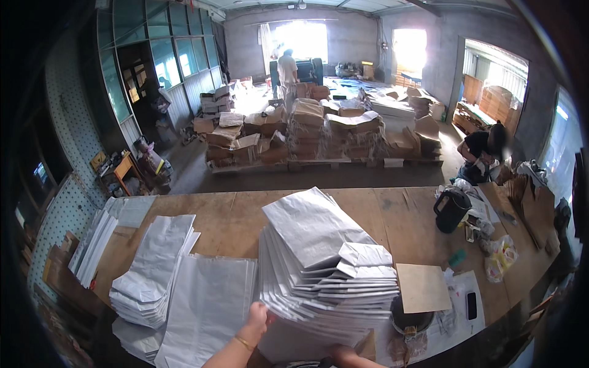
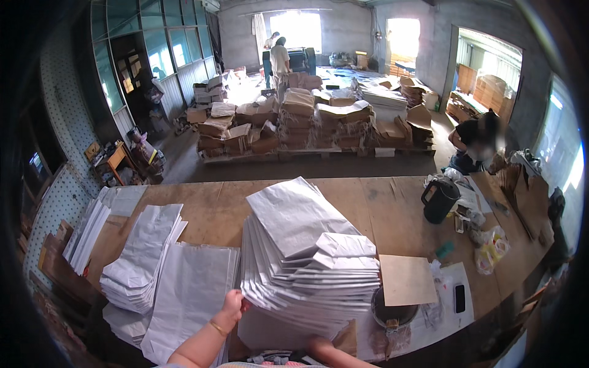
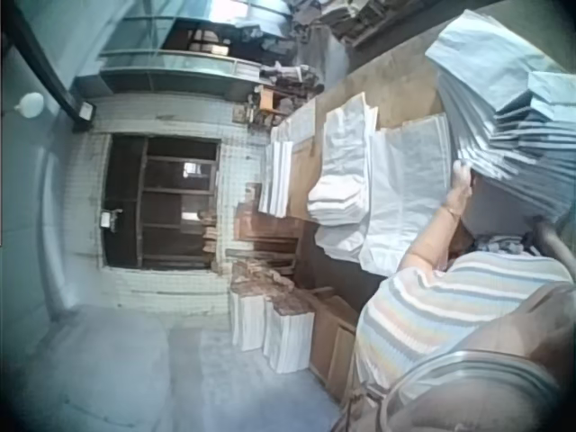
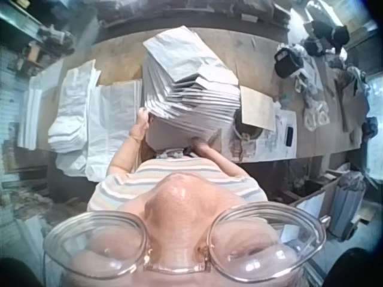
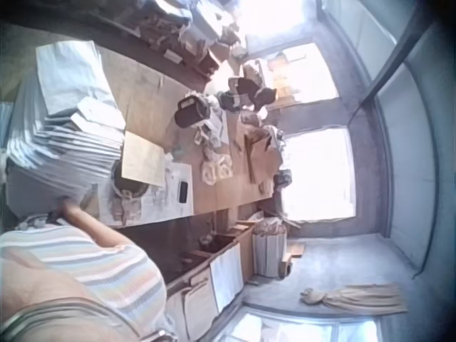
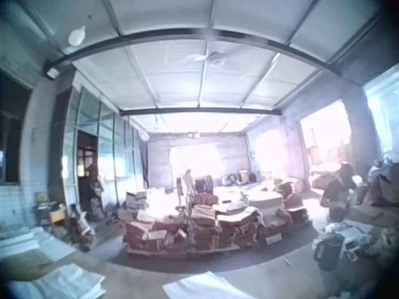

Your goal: The person folds a brown paper sheet inside a white sheet, then stacks the folded items with others on the table. The person repeatedly picks up stacks, aligns them, and places them back down.

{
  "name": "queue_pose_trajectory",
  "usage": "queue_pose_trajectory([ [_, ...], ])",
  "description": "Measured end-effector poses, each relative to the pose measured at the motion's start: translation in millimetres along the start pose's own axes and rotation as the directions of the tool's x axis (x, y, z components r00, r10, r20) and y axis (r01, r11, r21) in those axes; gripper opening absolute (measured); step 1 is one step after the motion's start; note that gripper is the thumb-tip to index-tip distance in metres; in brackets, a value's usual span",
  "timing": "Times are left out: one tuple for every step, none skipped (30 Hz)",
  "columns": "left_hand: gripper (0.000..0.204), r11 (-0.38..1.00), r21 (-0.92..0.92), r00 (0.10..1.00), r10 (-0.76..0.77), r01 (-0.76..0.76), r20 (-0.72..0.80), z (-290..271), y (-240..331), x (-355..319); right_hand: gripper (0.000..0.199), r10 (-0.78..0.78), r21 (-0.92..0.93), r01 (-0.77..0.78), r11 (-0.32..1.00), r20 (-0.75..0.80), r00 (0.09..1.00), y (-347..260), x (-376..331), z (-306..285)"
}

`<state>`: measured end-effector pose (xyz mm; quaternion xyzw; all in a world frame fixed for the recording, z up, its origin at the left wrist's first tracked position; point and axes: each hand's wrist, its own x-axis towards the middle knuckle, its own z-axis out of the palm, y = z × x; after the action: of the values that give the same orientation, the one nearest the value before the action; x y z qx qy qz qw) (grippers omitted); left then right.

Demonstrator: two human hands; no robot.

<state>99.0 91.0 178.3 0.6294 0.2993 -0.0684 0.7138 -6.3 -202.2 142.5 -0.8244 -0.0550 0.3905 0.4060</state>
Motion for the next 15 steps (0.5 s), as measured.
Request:
queue_pose_trajectory([
  [0.008,0.983,-0.171,0.998,-0.064,0.064,0.008,11.2,16.0,4.6,0.044,-0.309,-0.347,0.236,0.908,-0.174,0.935,33.8,39.0,27.0],
  [0.008,0.968,-0.234,0.993,-0.102,0.087,-0.051,16.0,28.2,6.0,0.040,-0.444,-0.592,0.245,0.768,-0.217,0.869,32.3,47.9,32.3],
  [0.009,0.952,-0.271,0.986,-0.161,0.143,-0.047,16.4,34.0,12.4,0.038,-0.578,-0.794,0.197,0.576,-0.225,0.785,31.6,53.3,35.2],
  [0.010,0.931,-0.307,0.975,-0.220,0.197,-0.040,15.9,36.2,18.0,0.036,-0.700,-0.932,0.100,0.349,-0.188,0.689,31.9,58.1,36.2],
  [0.010,0.940,-0.284,0.978,-0.206,0.187,-0.040,17.4,36.4,14.5,0.036,-0.694,-0.935,0.109,0.339,-0.170,0.700,37.3,64.3,34.9],
  [0.010,0.951,-0.255,0.981,-0.191,0.175,-0.038,19.5,39.2,7.9,0.036,-0.688,-0.936,0.114,0.334,-0.160,0.708,42.9,71.1,34.2],
  [0.011,0.961,-0.225,0.984,-0.174,0.162,-0.034,20.6,41.2,4.2,0.036,-0.682,-0.937,0.118,0.329,-0.149,0.716,48.2,76.8,35.4],
  [0.010,0.967,-0.200,0.987,-0.158,0.155,0.000,9.5,36.0,3.2,0.036,-0.626,-0.797,0.238,0.555,-0.212,0.751,25.3,69.0,23.6],
  [0.010,0.972,-0.182,0.989,-0.148,0.150,0.029,-8.1,24.1,0.8,0.036,-0.554,-0.590,0.332,0.736,-0.242,0.797,-24.8,44.8,-4.3],
  [0.010,0.977,-0.154,0.987,-0.137,0.149,0.084,-14.7,13.6,-1.9,0.036,-0.505,-0.532,0.353,0.769,-0.167,0.847,-30.6,41.2,-12.6],
  [0.011,0.974,-0.182,0.986,-0.112,0.133,0.123,-21.0,4.3,-6.6,0.035,-0.450,-0.469,0.361,0.806,-0.088,0.889,-36.0,38.9,-20.1],
  [0.013,0.963,-0.238,0.985,-0.089,0.123,0.150,-21.6,-1.6,-11.3,0.034,-0.401,-0.590,0.363,0.721,0.072,0.913,-8.5,61.3,-21.6],
  [0.014,0.949,-0.295,0.983,-0.062,0.113,0.175,-22.4,-5.9,-15.5,0.034,-0.321,-0.691,0.380,0.615,0.221,0.921,21.6,85.2,-25.4],
  [0.015,0.930,-0.354,0.983,-0.041,0.104,0.181,-31.7,-13.6,-21.3,0.033,-0.212,-0.760,0.426,0.491,0.370,0.905,25.6,88.2,-30.6],
  [0.014,0.905,-0.408,0.979,-0.043,0.122,0.198,-44.8,-21.4,-25.0,0.032,-0.535,-0.730,0.490,0.477,0.201,0.820,35.8,78.1,-30.4],
])
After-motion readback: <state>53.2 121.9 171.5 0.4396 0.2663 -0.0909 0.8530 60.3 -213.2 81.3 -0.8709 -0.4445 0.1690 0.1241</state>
